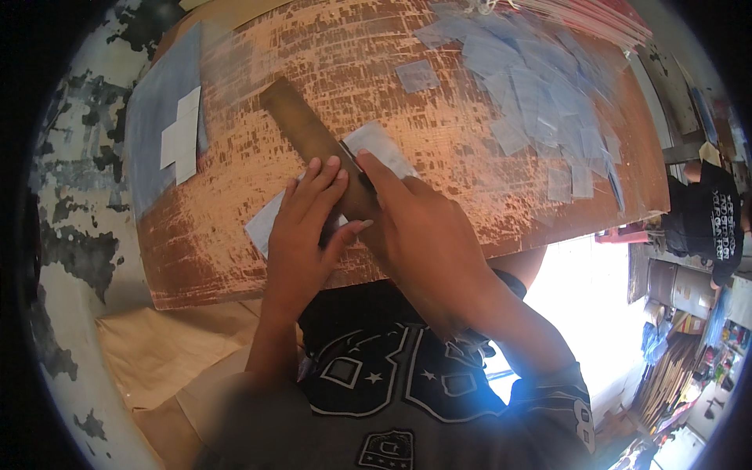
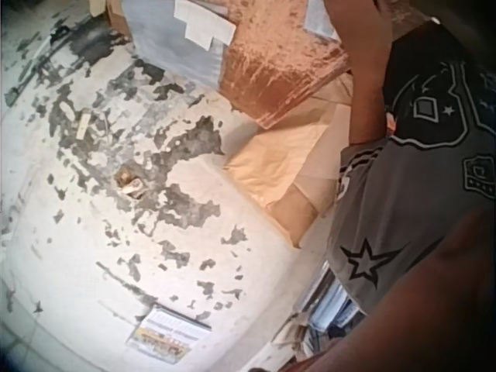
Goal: The person uses a wooden ruler and a red utility knife to cut small rectangular pieces of light-colored material on a wooden workbench. They repeatedly align the ruler, slice along the edge, and separate the cut pieces, which accumulate on the table.
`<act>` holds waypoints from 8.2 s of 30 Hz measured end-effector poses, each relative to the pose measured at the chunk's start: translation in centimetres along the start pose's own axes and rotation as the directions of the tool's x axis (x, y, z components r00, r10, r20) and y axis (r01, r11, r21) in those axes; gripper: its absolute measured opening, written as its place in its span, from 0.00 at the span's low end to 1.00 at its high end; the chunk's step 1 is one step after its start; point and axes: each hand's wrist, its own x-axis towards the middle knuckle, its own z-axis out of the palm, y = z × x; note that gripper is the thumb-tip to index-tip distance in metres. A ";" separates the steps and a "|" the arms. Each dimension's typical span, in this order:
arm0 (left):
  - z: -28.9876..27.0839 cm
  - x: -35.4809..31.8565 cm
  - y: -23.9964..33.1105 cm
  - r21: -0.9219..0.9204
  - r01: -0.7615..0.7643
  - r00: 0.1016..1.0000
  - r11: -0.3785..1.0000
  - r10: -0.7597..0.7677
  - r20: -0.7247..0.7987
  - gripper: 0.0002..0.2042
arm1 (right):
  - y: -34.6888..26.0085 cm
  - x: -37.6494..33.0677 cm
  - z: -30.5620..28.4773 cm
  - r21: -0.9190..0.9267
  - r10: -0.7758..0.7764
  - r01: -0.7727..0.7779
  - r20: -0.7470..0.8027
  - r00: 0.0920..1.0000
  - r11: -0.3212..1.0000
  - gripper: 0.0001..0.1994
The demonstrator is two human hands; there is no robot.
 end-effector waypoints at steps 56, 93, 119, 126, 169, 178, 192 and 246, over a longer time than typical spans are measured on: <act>0.1 -0.1 -0.3 0.009 -0.041 0.998 0.999 0.041 -0.047 0.32 | 0.0 0.5 -0.8 -0.048 -0.064 0.064 0.006 0.998 0.997 0.31; 0.3 -0.2 -0.5 0.084 -0.068 0.995 0.994 0.074 -0.065 0.30 | -0.8 -8.5 -4.6 -0.284 -0.007 0.042 0.124 0.992 0.958 0.32; 0.3 0.0 -0.3 0.050 -0.055 0.995 0.997 0.059 -0.077 0.28 | -1.1 0.8 -0.9 -0.187 -0.063 0.071 0.050 0.997 0.980 0.30; 0.4 0.0 -0.4 0.047 -0.071 0.993 0.996 0.075 -0.093 0.27 | -1.8 -1.7 -1.5 -0.258 0.037 -0.012 0.094 0.995 0.966 0.31; 0.5 -0.1 -0.5 0.072 -0.085 0.991 0.994 0.092 -0.095 0.26 | -1.5 -3.8 -2.1 -0.279 -0.011 0.038 0.099 0.995 0.960 0.34; 0.3 0.1 -0.4 0.066 -0.072 0.993 0.995 0.078 -0.084 0.27 | -1.9 -7.8 -5.5 -0.284 0.042 0.009 0.175 0.984 0.959 0.31; 0.5 0.0 -0.6 0.054 -0.081 0.993 0.995 0.085 -0.078 0.27 | -0.5 1.6 -0.8 -0.139 -0.103 0.106 0.027 0.994 0.985 0.26; 0.0 -0.3 0.2 -0.035 -0.134 0.986 0.990 0.130 -0.104 0.21 | 5.9 0.6 -4.6 -0.236 -0.525 0.515 0.023 0.851 0.824 0.27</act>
